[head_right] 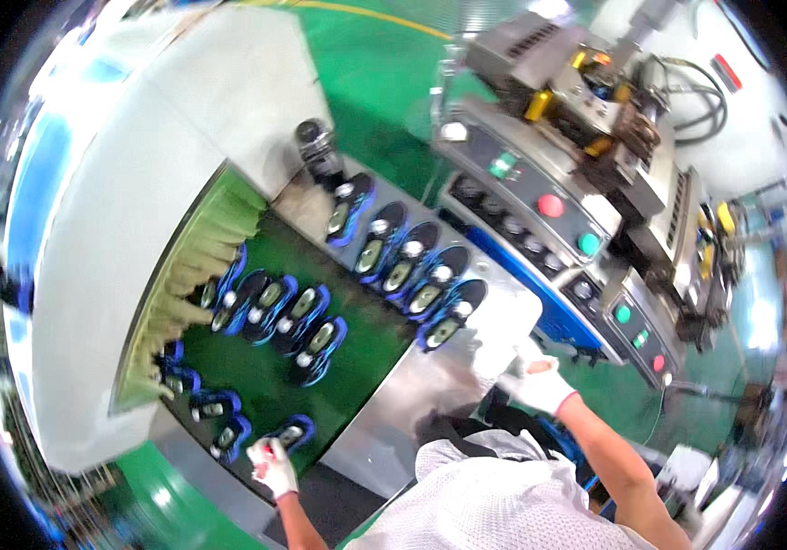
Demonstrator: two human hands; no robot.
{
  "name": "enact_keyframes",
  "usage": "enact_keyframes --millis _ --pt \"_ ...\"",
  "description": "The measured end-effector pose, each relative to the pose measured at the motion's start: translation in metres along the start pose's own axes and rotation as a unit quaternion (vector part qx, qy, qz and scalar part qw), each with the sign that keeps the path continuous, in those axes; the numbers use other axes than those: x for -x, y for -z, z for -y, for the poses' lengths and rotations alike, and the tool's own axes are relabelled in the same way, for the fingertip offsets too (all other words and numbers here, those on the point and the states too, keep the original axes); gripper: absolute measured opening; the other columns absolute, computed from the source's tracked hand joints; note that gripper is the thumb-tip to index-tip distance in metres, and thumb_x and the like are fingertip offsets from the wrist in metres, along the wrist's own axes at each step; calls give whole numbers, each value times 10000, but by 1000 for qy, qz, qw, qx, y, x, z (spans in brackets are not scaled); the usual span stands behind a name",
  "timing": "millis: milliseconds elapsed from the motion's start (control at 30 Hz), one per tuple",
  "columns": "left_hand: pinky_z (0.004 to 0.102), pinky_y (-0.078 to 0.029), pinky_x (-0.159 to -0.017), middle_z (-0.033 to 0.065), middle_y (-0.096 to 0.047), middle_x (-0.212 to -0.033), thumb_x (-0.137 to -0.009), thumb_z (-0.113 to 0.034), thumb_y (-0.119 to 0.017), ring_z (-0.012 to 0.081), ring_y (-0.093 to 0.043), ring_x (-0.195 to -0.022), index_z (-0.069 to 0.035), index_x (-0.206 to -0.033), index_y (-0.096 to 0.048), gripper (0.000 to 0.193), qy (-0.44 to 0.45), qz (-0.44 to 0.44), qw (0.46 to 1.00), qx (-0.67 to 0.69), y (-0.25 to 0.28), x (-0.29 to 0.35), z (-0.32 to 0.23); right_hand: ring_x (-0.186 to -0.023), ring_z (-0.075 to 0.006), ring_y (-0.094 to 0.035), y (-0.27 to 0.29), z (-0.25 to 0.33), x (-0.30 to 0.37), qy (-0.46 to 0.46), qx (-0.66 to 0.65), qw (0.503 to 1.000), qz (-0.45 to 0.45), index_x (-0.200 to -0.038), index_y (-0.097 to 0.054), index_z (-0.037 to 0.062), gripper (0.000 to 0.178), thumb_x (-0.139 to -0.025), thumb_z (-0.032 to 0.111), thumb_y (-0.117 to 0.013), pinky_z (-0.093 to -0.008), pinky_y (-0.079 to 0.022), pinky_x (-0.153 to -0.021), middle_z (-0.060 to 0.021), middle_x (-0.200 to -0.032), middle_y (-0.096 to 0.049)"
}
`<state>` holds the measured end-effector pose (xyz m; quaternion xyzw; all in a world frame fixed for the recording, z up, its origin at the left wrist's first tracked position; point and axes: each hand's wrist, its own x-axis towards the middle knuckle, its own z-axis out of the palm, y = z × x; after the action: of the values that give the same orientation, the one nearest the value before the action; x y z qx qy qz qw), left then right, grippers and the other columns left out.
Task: The person operates multiple industrial machines to process blue sneakers, picking them up from a conveyor belt, placing them into a shaping machine, and then returning them to the conveyor belt.
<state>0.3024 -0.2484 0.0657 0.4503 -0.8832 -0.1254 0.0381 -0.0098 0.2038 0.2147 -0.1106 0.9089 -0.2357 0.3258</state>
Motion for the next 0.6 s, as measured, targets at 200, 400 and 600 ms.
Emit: enact_keyframes --millis 200,400,600 --pt "446 -510 -862 136 -677 -1057 -857 -204 -762 326 -649 -1002 -99 -1015 -735 192 -379 230 882 158 42 64 -316 -1436 -448 -374 -58 -4 42 168 60 984 -27 -1479 -386 -31 862 -820 399 -740 -504 -356 -1157 -287 -1521 -395" --pt "398 -548 -854 180 -679 -1118 -839 -105 -779 343 -647 -1055 -7 -1137 -671 332 -722 240 592 267 82 154 -566 -1079 -376 -640 65 -99 99 142 -224 907 -327 -1260 -519 8 547 -776 128 -742 -385 -531 -915 -193 -1162 -627" --pt "379 -530 -981 189 -538 -1341 -873 -10 -721 283 -627 -1145 9 -1425 -485 601 -738 221 505 389 107 272 -746 -1074 -182 -628 84 -240 205 31 -623 643 -444 -1402 -467 -18 630 -866 105 -775 -332 -530 -941 -82 -1220 -637"
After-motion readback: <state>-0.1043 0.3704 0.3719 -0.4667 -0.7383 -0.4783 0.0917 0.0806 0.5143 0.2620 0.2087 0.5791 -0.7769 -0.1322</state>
